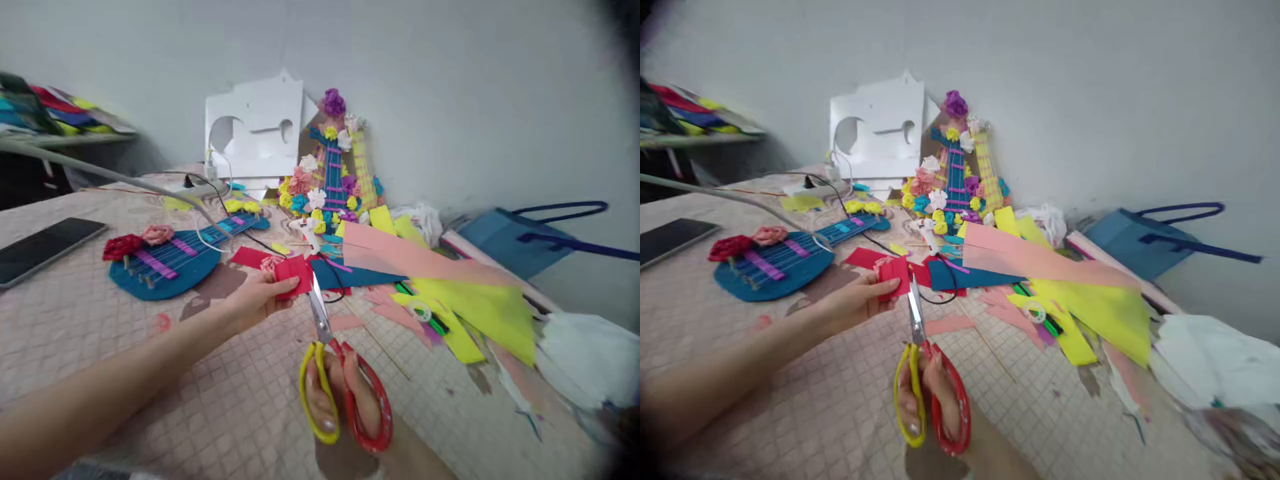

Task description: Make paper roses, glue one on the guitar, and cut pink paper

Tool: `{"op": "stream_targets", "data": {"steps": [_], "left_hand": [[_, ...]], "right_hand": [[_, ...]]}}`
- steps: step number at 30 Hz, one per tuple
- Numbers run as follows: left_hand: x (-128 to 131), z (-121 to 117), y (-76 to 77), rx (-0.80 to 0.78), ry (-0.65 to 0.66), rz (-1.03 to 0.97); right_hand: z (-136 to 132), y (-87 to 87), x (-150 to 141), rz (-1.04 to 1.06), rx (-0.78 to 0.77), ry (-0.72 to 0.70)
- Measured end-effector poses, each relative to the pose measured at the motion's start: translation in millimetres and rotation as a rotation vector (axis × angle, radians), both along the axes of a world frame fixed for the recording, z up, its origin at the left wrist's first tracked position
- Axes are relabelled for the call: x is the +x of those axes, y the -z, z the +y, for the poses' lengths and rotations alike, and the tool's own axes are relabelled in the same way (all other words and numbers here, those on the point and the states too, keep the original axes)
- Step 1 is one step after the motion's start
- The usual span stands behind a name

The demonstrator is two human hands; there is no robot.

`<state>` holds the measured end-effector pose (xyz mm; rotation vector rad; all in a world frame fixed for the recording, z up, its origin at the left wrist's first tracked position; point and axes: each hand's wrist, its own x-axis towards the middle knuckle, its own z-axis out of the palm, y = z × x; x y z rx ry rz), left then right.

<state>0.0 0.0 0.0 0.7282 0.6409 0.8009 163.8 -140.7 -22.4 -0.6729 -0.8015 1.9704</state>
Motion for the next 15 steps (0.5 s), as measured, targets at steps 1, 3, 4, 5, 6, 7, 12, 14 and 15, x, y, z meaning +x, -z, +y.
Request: {"op": "stream_targets", "data": {"steps": [1,3,4,5,6,7,12,14,15], "left_hand": [[0.3,-1.0,-1.4,0.006,-0.002,0.011],[0.9,-3.1,-3.7,0.019,-0.003,0.029],[1.4,-4.3,-4.3,0.026,-0.001,0.035],[2.0,-5.4,-4.7,0.035,0.001,0.042],[2.7,-6.6,-4.7,0.043,0.005,0.046],[3.4,-7.7,-4.6,0.051,0.010,0.047],[7.1,-12.3,-4.4,0.057,0.012,0.033],[7.6,-13.3,-5.2,0.055,0.010,0.035],[7.7,-13.6,-5.7,0.053,0.008,0.034]], "right_hand": [[0.0,1.5,-0.1,-0.002,-0.003,-0.002],[0.0,4.0,-0.5,-0.003,-0.002,-0.003],[0.0,4.7,-0.7,-0.002,0.001,-0.002],[0.0,4.9,-1.0,0.000,0.007,0.000],[0.0,4.8,-1.2,0.004,0.015,0.002],[0.0,4.2,-1.3,0.009,0.023,0.005],[-0.5,1.7,-0.8,0.018,0.048,0.012],[-0.7,3.0,-0.3,0.018,0.057,0.016],[-0.7,4.0,-0.1,0.018,0.060,0.019]]}}
